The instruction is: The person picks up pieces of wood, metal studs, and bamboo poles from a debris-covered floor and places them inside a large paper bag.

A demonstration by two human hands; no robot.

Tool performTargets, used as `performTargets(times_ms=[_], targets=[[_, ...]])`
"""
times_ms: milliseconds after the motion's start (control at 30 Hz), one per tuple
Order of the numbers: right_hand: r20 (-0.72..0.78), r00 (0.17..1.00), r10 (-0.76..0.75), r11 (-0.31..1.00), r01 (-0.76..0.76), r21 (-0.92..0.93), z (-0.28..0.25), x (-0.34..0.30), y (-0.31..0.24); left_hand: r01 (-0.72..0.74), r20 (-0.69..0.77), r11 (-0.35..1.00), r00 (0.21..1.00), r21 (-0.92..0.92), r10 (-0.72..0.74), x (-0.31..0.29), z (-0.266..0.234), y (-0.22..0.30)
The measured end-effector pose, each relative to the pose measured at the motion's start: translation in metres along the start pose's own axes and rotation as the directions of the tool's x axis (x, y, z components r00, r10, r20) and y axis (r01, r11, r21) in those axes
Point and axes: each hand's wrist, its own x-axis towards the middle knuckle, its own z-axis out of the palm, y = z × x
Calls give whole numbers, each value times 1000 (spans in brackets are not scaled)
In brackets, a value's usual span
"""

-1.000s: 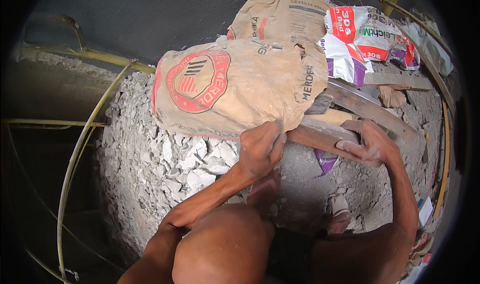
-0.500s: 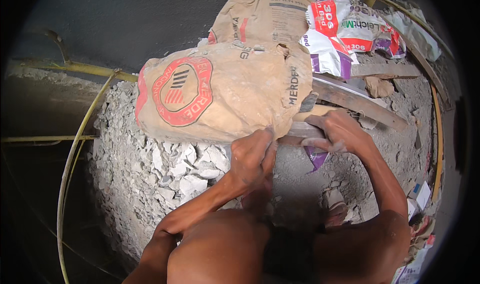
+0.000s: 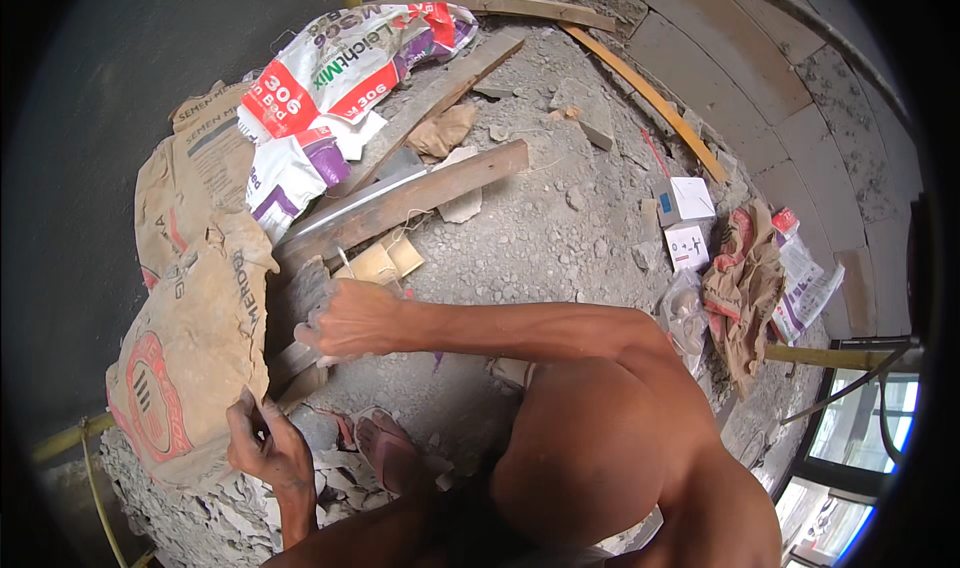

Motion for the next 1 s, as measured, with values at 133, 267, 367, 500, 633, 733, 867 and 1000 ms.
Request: performTargets(times_ms=[133,267,367,500,633,733,867,1000], targets=[[-128,991,33,998,-39,-48,4,-7,-2,45,16,999,999,7,-45,1,5,-3],[-256,956,146,989,-145,21,-4,-6,-14,63,-4,991,998,-120,-64,8,16,-22],[-393,903,172,985,-147,93,-29,-29,-8,236,119,972,965,-1,-234,15,18,-16],[-651,666,363,919,-370,135,-93,-137,102,282,193,952,934,119,-301,19,7,-10],[-758,148,635,490,-836,248,-122,-349,263,101,168,888,966,449,-195,26,24,4],[-576,-62,815,-107,-993,-44,-120,-531,330,33,229,919,964,394,-133,32,37,-9],[-182,-228,957,-226,-974,29,-127,-619,347,-19,230,894,969,447,-94,45,44,-2],[-216,-345,913,-378,-916,-132,-122,-613,340,14,252,897,958,442,-139,56,46,3]])
